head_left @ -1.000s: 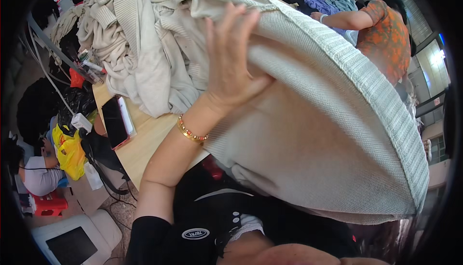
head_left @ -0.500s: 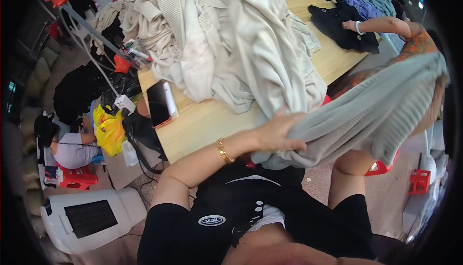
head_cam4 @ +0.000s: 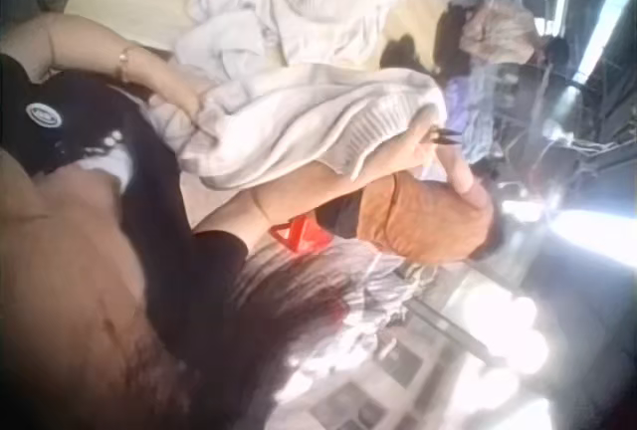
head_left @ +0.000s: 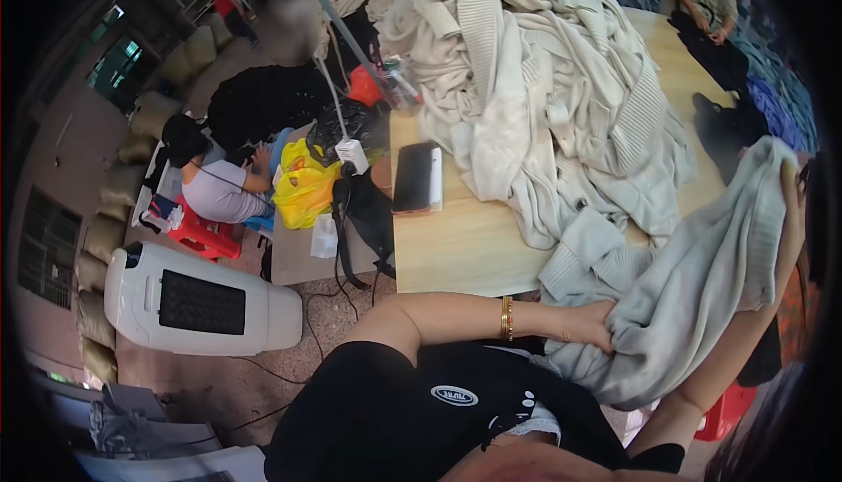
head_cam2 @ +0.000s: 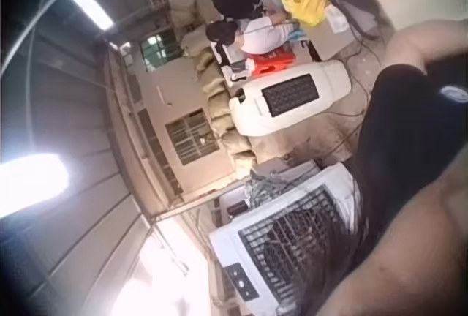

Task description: The person trims threads and removes buttons from a knitted sweater using thread snips, stacks it onto a pile of garments on the table, and then cuts buttons and loose threads from another sweater.

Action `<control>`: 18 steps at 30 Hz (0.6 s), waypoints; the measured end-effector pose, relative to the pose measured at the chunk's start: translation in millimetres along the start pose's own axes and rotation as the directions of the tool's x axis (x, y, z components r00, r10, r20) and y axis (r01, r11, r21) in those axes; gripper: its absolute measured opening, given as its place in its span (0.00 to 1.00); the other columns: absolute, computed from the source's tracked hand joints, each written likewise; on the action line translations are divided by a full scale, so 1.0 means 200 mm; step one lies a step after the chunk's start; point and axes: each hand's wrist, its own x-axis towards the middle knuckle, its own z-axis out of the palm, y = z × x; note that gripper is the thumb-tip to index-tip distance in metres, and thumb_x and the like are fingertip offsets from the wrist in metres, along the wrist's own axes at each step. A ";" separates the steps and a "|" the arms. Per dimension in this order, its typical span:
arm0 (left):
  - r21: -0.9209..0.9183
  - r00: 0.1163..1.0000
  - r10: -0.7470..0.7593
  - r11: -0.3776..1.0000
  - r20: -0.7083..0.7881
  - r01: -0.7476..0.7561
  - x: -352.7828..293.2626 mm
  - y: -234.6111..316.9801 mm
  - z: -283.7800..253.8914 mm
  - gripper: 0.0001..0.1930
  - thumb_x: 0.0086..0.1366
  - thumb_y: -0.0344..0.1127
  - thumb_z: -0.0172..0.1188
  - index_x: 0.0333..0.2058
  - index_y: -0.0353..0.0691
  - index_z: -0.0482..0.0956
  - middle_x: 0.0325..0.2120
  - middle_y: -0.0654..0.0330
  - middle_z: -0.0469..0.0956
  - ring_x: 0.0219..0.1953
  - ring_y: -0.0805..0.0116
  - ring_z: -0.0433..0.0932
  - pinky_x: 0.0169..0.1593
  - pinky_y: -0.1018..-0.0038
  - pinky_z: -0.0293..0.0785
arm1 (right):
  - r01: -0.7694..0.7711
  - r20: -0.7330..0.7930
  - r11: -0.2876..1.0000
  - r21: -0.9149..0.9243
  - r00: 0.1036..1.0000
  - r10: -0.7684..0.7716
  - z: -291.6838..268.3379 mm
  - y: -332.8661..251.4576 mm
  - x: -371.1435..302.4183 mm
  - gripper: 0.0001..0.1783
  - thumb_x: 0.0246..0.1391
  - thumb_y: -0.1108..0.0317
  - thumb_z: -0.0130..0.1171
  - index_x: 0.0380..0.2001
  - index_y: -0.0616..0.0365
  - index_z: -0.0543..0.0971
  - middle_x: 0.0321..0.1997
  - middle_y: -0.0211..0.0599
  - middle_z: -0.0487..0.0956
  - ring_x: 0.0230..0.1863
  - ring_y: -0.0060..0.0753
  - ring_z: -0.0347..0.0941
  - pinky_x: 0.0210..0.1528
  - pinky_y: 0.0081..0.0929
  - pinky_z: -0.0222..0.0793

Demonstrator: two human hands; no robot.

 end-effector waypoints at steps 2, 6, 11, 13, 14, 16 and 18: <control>-0.135 0.997 -0.083 0.987 0.003 0.082 -0.06 0.10 -0.01 0.36 0.45 0.28 0.69 0.56 0.34 0.68 0.53 0.57 0.72 0.55 0.69 0.69 0.59 0.73 0.63 | -0.019 0.023 0.999 0.036 1.000 0.018 -0.01 0.03 -0.10 0.10 0.58 0.67 0.56 0.37 0.62 0.79 0.28 0.25 0.75 0.29 0.15 0.69 0.31 0.15 0.64; -0.462 0.890 -0.452 0.803 -0.062 0.375 -0.14 0.38 -0.14 0.26 0.51 0.30 0.65 0.50 0.28 0.73 0.45 0.53 0.78 0.48 0.63 0.77 0.56 0.67 0.70 | -0.066 0.038 0.998 -0.024 0.997 0.067 0.24 0.12 -0.36 0.10 0.60 0.66 0.54 0.33 0.61 0.81 0.24 0.20 0.73 0.26 0.09 0.64 0.26 0.11 0.56; -0.488 0.626 -0.773 0.587 -0.101 0.646 -0.09 0.64 -0.20 0.22 0.55 0.31 0.62 0.48 0.27 0.74 0.42 0.50 0.79 0.43 0.63 0.80 0.51 0.70 0.74 | -0.370 -0.187 0.830 0.418 0.858 0.478 0.30 0.54 -0.82 0.13 0.61 0.62 0.54 0.35 0.60 0.82 0.14 0.12 0.59 0.15 0.07 0.47 0.17 0.15 0.39; -0.162 0.657 -0.719 0.693 -0.228 0.702 0.00 0.78 -0.19 0.22 0.55 0.32 0.62 0.48 0.27 0.74 0.43 0.52 0.79 0.43 0.66 0.80 0.50 0.72 0.74 | -0.456 -0.223 0.796 0.399 0.793 0.567 0.31 0.62 -0.98 0.10 0.58 0.63 0.58 0.36 0.57 0.82 0.16 0.13 0.64 0.15 0.07 0.52 0.17 0.14 0.44; 0.056 0.729 -0.630 0.745 -0.270 0.665 0.10 0.83 -0.20 0.22 0.55 0.32 0.62 0.48 0.28 0.75 0.43 0.54 0.79 0.43 0.68 0.80 0.50 0.73 0.73 | -0.468 -0.233 0.790 0.395 0.781 0.579 0.30 0.64 -1.04 0.10 0.58 0.63 0.58 0.36 0.57 0.82 0.16 0.13 0.64 0.15 0.07 0.52 0.17 0.14 0.44; 0.272 0.858 -0.419 0.824 -0.299 0.497 0.35 1.09 -0.12 0.17 0.57 0.35 0.60 0.44 0.30 0.79 0.40 0.56 0.81 0.42 0.72 0.79 0.49 0.76 0.73 | -0.524 -0.256 0.746 0.412 0.719 0.646 0.29 0.68 -1.17 0.11 0.57 0.62 0.59 0.37 0.56 0.82 0.15 0.12 0.63 0.14 0.07 0.52 0.17 0.13 0.42; 0.027 0.881 -0.453 0.887 -0.139 0.461 0.66 1.27 -0.24 0.14 0.58 0.36 0.59 0.38 0.31 0.80 0.36 0.56 0.81 0.39 0.72 0.80 0.43 0.75 0.76 | -0.542 -0.279 0.733 0.411 0.691 0.667 0.26 0.72 -1.23 0.11 0.58 0.61 0.59 0.37 0.56 0.82 0.15 0.11 0.62 0.13 0.06 0.51 0.16 0.14 0.41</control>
